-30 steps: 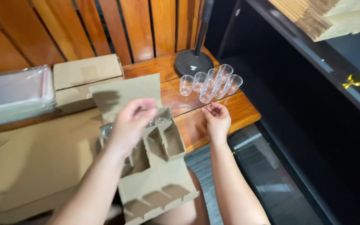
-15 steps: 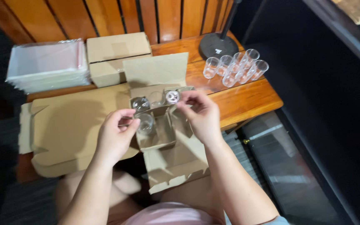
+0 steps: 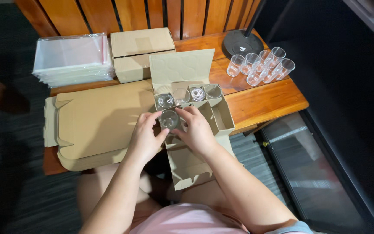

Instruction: The person opens a cardboard box containing small glasses and removes them one by one. They place each glass on the wooden bench beside the box, arranging them in a row.

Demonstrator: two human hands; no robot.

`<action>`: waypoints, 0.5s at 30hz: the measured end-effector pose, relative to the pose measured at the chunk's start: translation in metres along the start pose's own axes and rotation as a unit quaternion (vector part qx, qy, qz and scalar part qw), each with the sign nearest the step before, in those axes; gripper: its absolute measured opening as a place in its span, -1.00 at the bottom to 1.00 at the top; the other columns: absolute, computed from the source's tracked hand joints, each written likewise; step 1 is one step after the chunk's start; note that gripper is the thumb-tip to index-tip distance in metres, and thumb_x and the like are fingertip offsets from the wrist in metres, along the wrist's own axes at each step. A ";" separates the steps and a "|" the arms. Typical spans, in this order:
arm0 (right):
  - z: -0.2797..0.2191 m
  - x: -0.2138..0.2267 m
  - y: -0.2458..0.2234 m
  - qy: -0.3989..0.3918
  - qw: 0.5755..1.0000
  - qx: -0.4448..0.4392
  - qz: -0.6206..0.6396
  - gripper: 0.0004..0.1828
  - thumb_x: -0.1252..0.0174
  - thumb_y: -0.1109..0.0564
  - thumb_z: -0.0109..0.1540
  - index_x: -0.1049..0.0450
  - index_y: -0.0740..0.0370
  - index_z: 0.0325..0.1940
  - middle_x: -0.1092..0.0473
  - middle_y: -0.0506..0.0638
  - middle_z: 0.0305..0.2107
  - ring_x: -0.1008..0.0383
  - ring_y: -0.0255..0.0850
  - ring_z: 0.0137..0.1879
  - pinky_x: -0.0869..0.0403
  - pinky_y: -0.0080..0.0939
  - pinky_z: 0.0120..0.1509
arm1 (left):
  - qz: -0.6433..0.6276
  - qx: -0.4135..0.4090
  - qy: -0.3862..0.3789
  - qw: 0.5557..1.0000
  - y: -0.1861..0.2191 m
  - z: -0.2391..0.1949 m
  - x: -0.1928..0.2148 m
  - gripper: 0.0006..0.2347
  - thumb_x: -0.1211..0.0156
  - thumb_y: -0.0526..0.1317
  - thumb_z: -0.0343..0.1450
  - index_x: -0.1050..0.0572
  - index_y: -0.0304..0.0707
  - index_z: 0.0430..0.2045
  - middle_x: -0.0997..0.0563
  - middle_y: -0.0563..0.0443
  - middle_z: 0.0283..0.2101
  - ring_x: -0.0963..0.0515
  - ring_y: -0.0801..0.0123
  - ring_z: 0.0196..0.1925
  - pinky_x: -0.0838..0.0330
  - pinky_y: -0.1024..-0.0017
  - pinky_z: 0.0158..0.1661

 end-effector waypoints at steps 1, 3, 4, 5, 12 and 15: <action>-0.001 0.001 -0.005 -0.001 1.000 0.001 -0.002 -0.25 -0.52 0.07 0.01 -0.47 0.15 0.27 -0.39 0.06 0.03 -0.61 0.04 -0.05 -0.67 -0.02 -0.02 | -0.002 0.000 0.001 1.000 -0.002 0.001 0.000 -0.50 -0.39 -0.24 0.33 -0.45 -0.25 0.20 -0.41 -0.20 0.15 -0.57 0.08 0.18 -0.59 0.31 0.11; -0.002 0.002 -0.013 -0.004 1.000 0.000 -0.023 -0.25 -0.50 0.05 0.04 -0.45 0.17 0.30 -0.40 0.05 0.04 -0.58 0.04 0.01 -0.65 0.01 0.03 | 0.013 -0.002 -0.001 1.000 -0.006 0.004 -0.002 -0.51 -0.38 -0.22 0.34 -0.46 -0.21 0.20 -0.41 -0.10 0.14 -0.56 0.16 0.18 -0.55 0.30 0.16; -0.003 0.001 -0.014 -0.005 1.000 0.001 -0.024 -0.25 -0.50 0.05 0.04 -0.45 0.17 0.30 -0.40 0.05 0.04 -0.58 0.04 0.01 -0.65 0.01 0.03 | 0.011 -0.001 0.000 1.000 -0.006 0.005 -0.003 -0.51 -0.38 -0.22 0.34 -0.46 -0.21 0.20 -0.41 -0.10 0.14 -0.56 0.16 0.18 -0.55 0.30 0.16; -0.003 0.001 -0.015 0.000 0.999 0.002 -0.035 -0.27 -0.49 0.05 0.06 -0.45 0.17 0.30 -0.41 0.05 0.03 -0.57 0.05 0.03 -0.64 0.03 0.03 | 0.020 0.001 0.000 1.000 -0.006 0.006 -0.003 -0.50 -0.39 -0.22 0.33 -0.46 -0.20 0.20 -0.41 -0.09 0.15 -0.56 0.18 0.18 -0.53 0.29 0.17; -0.005 -0.003 -0.011 0.012 0.999 0.001 -0.050 -0.31 -0.44 0.04 0.08 -0.46 0.13 0.30 -0.42 0.01 -0.01 -0.57 0.03 0.04 -0.61 0.01 0.04 | 0.040 -0.003 0.009 0.999 -0.009 0.007 -0.006 -0.49 -0.41 -0.23 0.29 -0.48 -0.20 0.18 -0.44 -0.05 0.13 -0.59 0.20 0.13 -0.56 0.29 0.11; -0.004 -0.006 -0.007 0.018 0.998 0.002 -0.054 -0.30 -0.44 0.01 0.08 -0.46 0.08 0.30 -0.42 -0.03 -0.01 -0.56 0.00 0.04 -0.61 -0.01 0.05 | 0.036 -0.007 0.015 0.999 -0.009 0.005 -0.006 -0.50 -0.40 -0.23 0.29 -0.48 -0.20 0.17 -0.45 -0.04 0.11 -0.60 0.20 0.10 -0.56 0.28 0.10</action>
Point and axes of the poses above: each hand's wrist, its own z-axis towards the middle knuckle, its own x-axis out of the back of the hand, y = z × x, the point moved 10 cm from there along z, towards the middle knuckle
